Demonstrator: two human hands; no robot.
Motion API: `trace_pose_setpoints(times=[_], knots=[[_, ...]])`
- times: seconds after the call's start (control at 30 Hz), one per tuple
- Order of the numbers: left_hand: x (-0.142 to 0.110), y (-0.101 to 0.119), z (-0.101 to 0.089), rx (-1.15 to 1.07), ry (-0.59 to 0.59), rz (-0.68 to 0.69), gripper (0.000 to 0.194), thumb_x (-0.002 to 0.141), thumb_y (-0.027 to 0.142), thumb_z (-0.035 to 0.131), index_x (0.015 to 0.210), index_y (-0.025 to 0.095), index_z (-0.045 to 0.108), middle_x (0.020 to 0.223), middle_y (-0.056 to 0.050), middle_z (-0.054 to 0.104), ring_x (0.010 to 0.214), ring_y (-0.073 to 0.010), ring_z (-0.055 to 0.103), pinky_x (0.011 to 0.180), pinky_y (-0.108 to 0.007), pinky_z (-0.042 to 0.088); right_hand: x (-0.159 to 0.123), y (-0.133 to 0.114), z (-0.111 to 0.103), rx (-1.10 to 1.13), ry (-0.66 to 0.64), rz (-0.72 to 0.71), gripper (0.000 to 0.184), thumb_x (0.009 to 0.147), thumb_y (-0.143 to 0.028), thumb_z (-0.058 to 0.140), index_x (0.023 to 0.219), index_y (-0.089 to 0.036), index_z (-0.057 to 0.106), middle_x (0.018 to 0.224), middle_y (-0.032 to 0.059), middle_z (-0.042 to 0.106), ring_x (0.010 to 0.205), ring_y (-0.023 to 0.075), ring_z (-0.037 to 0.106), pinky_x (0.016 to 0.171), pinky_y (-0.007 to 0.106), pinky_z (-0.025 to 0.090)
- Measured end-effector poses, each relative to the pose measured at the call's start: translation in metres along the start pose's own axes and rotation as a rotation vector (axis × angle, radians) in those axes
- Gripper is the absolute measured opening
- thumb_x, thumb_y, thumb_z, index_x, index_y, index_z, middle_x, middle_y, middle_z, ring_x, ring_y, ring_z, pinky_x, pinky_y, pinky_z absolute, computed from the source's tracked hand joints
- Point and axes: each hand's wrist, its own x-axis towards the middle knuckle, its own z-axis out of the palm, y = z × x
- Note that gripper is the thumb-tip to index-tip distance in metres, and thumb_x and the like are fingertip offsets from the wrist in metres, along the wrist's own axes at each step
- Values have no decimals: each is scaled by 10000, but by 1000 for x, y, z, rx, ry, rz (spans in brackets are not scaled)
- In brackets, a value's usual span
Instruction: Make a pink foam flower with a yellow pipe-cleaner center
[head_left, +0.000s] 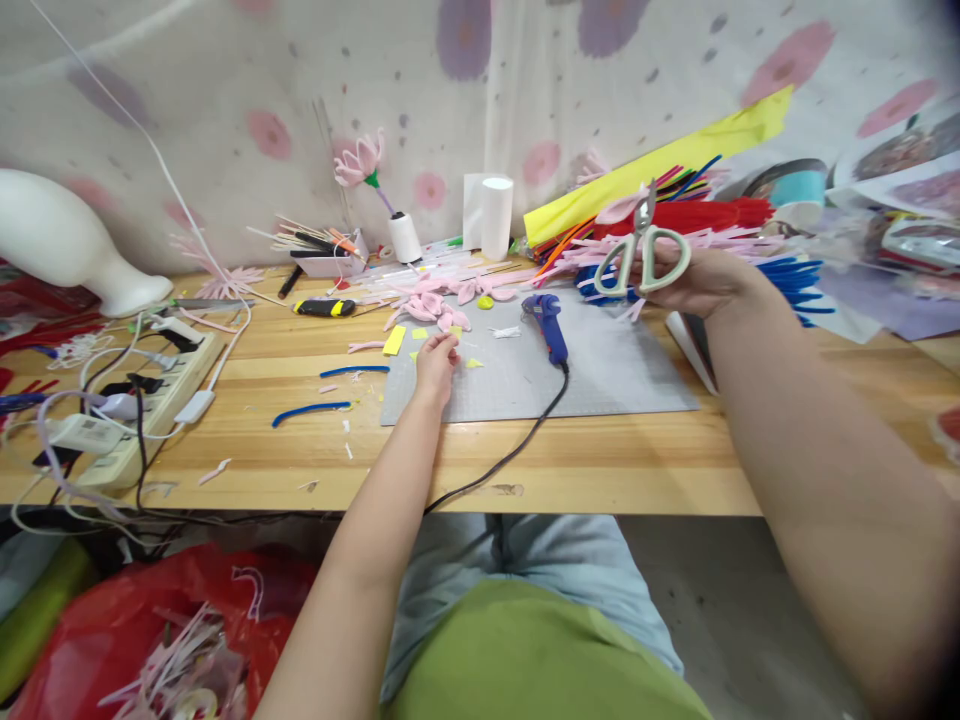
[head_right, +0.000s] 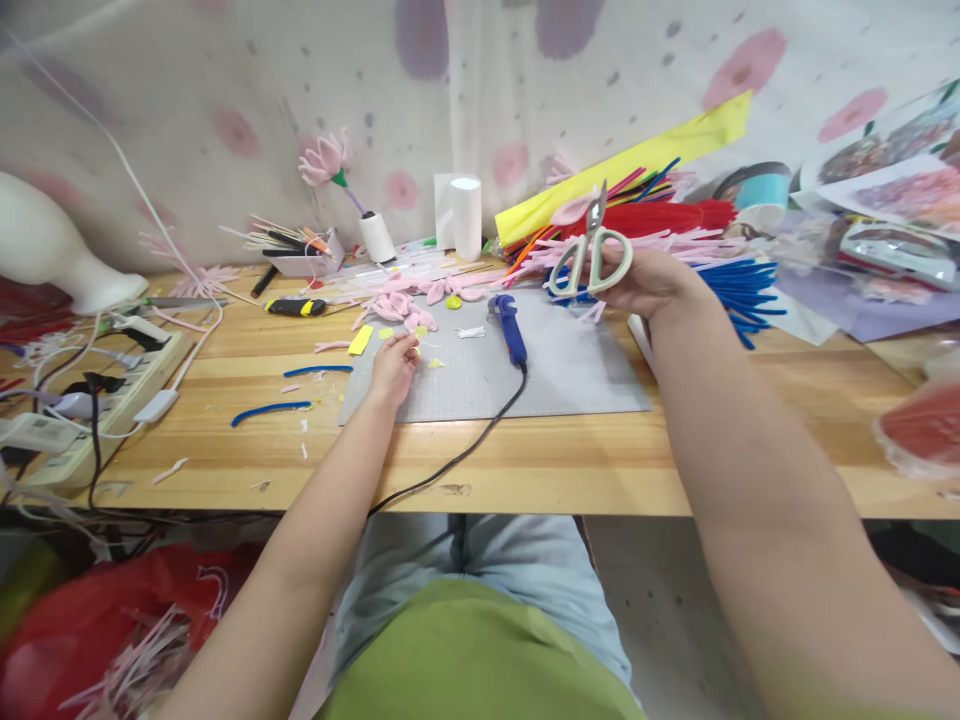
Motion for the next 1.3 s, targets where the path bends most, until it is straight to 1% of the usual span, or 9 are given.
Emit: trace_pose_setpoints(times=[0.1, 0.27, 0.43, 0.57, 0.63, 0.77, 0.83, 0.97, 1.3], knots=[[0, 1, -2, -20, -19, 5, 143, 628, 156, 644, 691, 168, 516, 529, 74, 476, 461, -26, 424, 498, -157, 331, -5, -13, -2, 133, 42, 19, 380, 934, -281, 392, 870, -56, 692, 1072, 216, 640, 867, 152, 610, 673, 335, 375], [-2, 3, -2, -10, -24, 10, 135, 634, 175, 634, 707, 164, 520, 555, 59, 534, 449, -23, 439, 492, -160, 351, 1, -25, -8, 523, -80, -13, 466, 966, -198, 173, 1202, -73, 555, 1256, 222, 551, 919, 113, 639, 639, 261, 412], [-4, 4, -1, 34, -15, 24, 185, 610, 218, 680, 715, 161, 538, 568, 57, 551, 414, -13, 399, 472, -167, 349, 7, -35, -19, 717, -66, 58, 506, 964, -212, 138, 1113, -89, 606, 1297, 173, 535, 956, 97, 622, 626, 243, 408], [-3, 4, -2, 4, -11, 18, 168, 624, 210, 675, 706, 160, 538, 565, 63, 529, 415, -16, 396, 484, -175, 366, -13, -65, -20, 1006, -70, -54, 264, 926, -231, 387, 966, -149, 635, 1071, 109, 662, 877, 105, 632, 691, 278, 457], [-1, 4, -2, -9, -1, 12, 139, 642, 197, 660, 687, 159, 535, 538, 72, 494, 405, -16, 374, 468, -176, 347, -29, -85, -11, 1060, -216, -196, 114, 793, -220, 612, 888, -155, 606, 865, 60, 670, 777, 138, 635, 688, 307, 484], [2, 5, -4, -69, 22, 7, 119, 672, 160, 634, 651, 152, 517, 516, 75, 459, 398, -12, 349, 450, -170, 324, -56, -111, 36, 795, -541, -371, 329, 663, -349, 716, 876, -189, 521, 763, 5, 623, 650, 141, 582, 571, 274, 453], [2, 7, -5, -104, 25, 2, 141, 672, 153, 649, 646, 151, 510, 517, 78, 447, 397, -4, 336, 451, -159, 323, -63, -111, 64, 591, -494, -457, 384, 649, -419, 708, 880, -201, 493, 784, 1, 619, 685, 150, 572, 582, 262, 426], [1, 12, -4, -162, 41, -25, 140, 692, 127, 653, 652, 147, 520, 510, 76, 438, 394, 4, 329, 439, -142, 313, -67, -98, 101, 175, -406, -432, 414, 669, -482, 670, 924, -200, 507, 792, 46, 640, 681, 192, 578, 561, 268, 357], [5, 10, -6, -209, 101, 19, 129, 743, 107, 617, 701, 159, 507, 520, 80, 455, 404, -2, 383, 451, -135, 341, -77, -90, 103, 52, -391, -423, 438, 693, -522, 616, 968, -199, 506, 816, 63, 647, 691, 207, 579, 556, 266, 305]])
